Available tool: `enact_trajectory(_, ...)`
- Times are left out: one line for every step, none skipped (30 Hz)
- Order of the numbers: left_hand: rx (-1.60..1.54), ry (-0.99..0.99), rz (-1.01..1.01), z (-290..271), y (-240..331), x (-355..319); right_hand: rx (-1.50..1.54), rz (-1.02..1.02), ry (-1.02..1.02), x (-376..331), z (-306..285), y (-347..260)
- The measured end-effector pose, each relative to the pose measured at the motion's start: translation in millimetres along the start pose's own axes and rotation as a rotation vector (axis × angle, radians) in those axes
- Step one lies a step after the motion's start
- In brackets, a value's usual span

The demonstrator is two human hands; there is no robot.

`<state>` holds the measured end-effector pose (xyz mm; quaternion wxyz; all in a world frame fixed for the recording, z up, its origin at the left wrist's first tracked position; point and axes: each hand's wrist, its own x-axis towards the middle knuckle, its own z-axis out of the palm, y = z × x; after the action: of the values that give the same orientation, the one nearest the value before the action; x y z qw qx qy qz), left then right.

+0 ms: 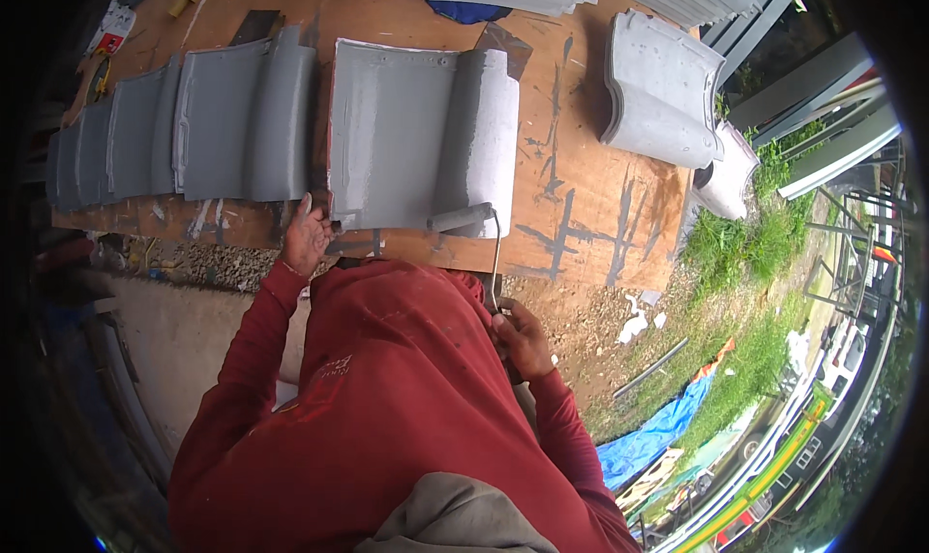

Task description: The person applies paint to roof tiles on a workbench using a paint roller.

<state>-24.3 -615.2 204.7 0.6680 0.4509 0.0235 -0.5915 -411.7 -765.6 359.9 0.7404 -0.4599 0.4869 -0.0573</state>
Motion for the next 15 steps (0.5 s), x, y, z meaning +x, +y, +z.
enact_trajectory(-0.001, 0.008, -0.05, 1, 4, 0, 0.027, 0.074, -0.004, 9, 1, -9)
enact_trajectory(-0.004, 0.009, -0.046, 4, 5, -1, 0.051, 0.014, -0.037, 21, 6, -21)
enact_trajectory(0.008, -0.015, -0.029, 6, 6, -1, 0.092, -0.004, -0.018, 36, 11, -34)
enact_trajectory(0.013, -0.001, -0.024, 7, 6, -2, 0.172, -0.024, -0.059, 54, 18, -49)
enact_trajectory(0.014, 0.028, -0.029, 8, 6, -2, 0.175, -0.054, -0.026, 76, 25, -65)
enact_trajectory(0.021, 0.033, -0.018, 10, 5, -3, 0.179, -0.083, -0.037, 93, 30, -81)
enact_trajectory(0.033, 0.024, -0.006, 11, 4, -4, 0.165, -0.107, -0.018, 114, 35, -97)
enact_trajectory(0.044, 0.034, 0.018, 12, 2, -5, 0.155, -0.147, 0.0, 134, 41, -111)
enact_trajectory(0.043, 0.03, 0.041, 13, 1, -6, 0.186, -0.168, -0.002, 150, 45, -124)
enact_trajectory(0.053, 0.042, 0.047, 14, 0, -8, 0.183, -0.182, 0.023, 165, 50, -137)
enact_trajectory(0.054, 0.039, 0.057, 14, 0, -8, 0.19, -0.207, 0.028, 174, 53, -145)
enact_trajectory(0.06, 0.023, 0.073, 15, -1, -9, 0.183, -0.209, 0.03, 177, 53, -150)
enact_trajectory(0.074, 0.047, 0.059, 16, -1, -9, 0.171, -0.195, 0.032, 179, 52, -153)
enact_trajectory(0.055, 0.007, 0.094, 16, -1, -9, 0.158, -0.179, 0.033, 179, 51, -155)
enact_trajectory(0.045, 0.018, 0.105, 16, -2, -9, 0.142, -0.179, 0.03, 174, 47, -153)
